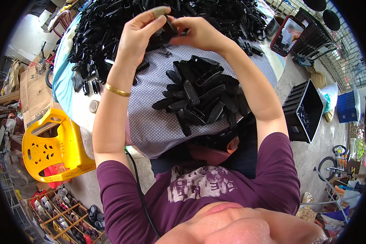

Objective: Assembling and inspecting small black plastic hardware components at a table.

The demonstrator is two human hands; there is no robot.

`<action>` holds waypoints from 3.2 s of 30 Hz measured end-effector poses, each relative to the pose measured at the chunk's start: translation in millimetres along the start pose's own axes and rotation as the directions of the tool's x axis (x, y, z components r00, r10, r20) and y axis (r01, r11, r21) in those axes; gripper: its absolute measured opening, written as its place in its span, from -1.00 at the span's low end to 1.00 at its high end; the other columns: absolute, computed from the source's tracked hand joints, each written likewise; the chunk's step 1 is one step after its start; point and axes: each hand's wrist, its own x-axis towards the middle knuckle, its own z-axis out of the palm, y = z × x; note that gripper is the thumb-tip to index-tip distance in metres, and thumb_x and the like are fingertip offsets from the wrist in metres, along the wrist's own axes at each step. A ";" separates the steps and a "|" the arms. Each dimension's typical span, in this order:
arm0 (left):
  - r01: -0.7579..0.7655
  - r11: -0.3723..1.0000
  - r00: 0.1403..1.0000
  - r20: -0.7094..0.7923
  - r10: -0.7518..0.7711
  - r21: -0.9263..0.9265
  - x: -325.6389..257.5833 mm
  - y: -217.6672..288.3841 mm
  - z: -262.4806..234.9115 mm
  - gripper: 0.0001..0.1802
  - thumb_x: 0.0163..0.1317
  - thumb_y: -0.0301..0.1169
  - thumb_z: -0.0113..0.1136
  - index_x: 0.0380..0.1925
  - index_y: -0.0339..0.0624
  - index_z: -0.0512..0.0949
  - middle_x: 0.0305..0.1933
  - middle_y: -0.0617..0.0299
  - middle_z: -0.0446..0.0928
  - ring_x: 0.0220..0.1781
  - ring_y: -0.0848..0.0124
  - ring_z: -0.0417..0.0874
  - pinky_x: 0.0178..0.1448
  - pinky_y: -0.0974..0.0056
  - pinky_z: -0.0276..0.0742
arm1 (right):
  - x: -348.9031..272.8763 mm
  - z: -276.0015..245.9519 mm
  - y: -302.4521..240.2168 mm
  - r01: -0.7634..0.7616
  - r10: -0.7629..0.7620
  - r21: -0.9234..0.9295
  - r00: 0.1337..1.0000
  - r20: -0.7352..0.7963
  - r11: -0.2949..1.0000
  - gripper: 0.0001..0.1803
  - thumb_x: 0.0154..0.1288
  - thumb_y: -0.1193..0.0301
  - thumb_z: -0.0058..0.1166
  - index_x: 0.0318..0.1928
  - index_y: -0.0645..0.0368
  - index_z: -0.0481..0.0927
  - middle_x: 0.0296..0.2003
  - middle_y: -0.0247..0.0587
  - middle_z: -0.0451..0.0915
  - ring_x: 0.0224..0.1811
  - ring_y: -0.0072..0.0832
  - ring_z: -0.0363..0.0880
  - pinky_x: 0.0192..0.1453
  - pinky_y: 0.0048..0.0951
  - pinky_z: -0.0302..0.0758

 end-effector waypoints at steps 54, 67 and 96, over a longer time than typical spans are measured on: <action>0.071 0.983 0.961 -0.252 -0.112 -0.167 -22.7 -20.1 13.8 -0.75 0.24 -0.42 0.12 -0.13 -0.31 0.56 -0.24 0.23 0.59 -0.27 0.59 0.53 -0.12 0.53 0.45 | -6.7 20.1 -13.0 0.209 -0.332 -0.424 0.912 -0.240 0.881 -0.76 0.11 0.44 0.20 -0.20 0.28 0.58 -0.34 -0.20 0.60 -0.36 -0.48 0.59 -0.27 -0.56 0.53; 0.091 0.995 0.991 -0.092 -0.094 -0.033 -25.1 -5.4 3.4 -0.78 0.17 -0.41 0.20 -0.18 -0.19 0.62 -0.32 0.34 0.55 -0.23 0.58 0.40 -0.12 0.48 0.34 | -10.0 5.6 -27.3 -0.157 0.173 -0.140 0.978 0.115 0.978 -0.77 0.09 0.33 0.27 -0.35 0.27 0.63 -0.68 -0.51 0.37 -0.56 -0.79 0.20 -0.52 -0.61 0.19; -0.221 0.055 0.970 0.214 0.119 0.974 -31.9 -14.0 -27.8 -0.70 -0.11 -0.52 0.24 -0.28 -0.13 0.60 -0.17 0.26 0.47 -0.06 0.24 0.41 0.05 0.22 0.39 | 25.0 -67.5 33.6 -0.032 -0.109 -0.620 0.976 -0.188 0.784 -0.68 0.13 0.42 -0.05 -0.07 0.12 0.51 -0.06 -0.18 0.49 0.04 -0.26 0.39 0.06 -0.20 0.40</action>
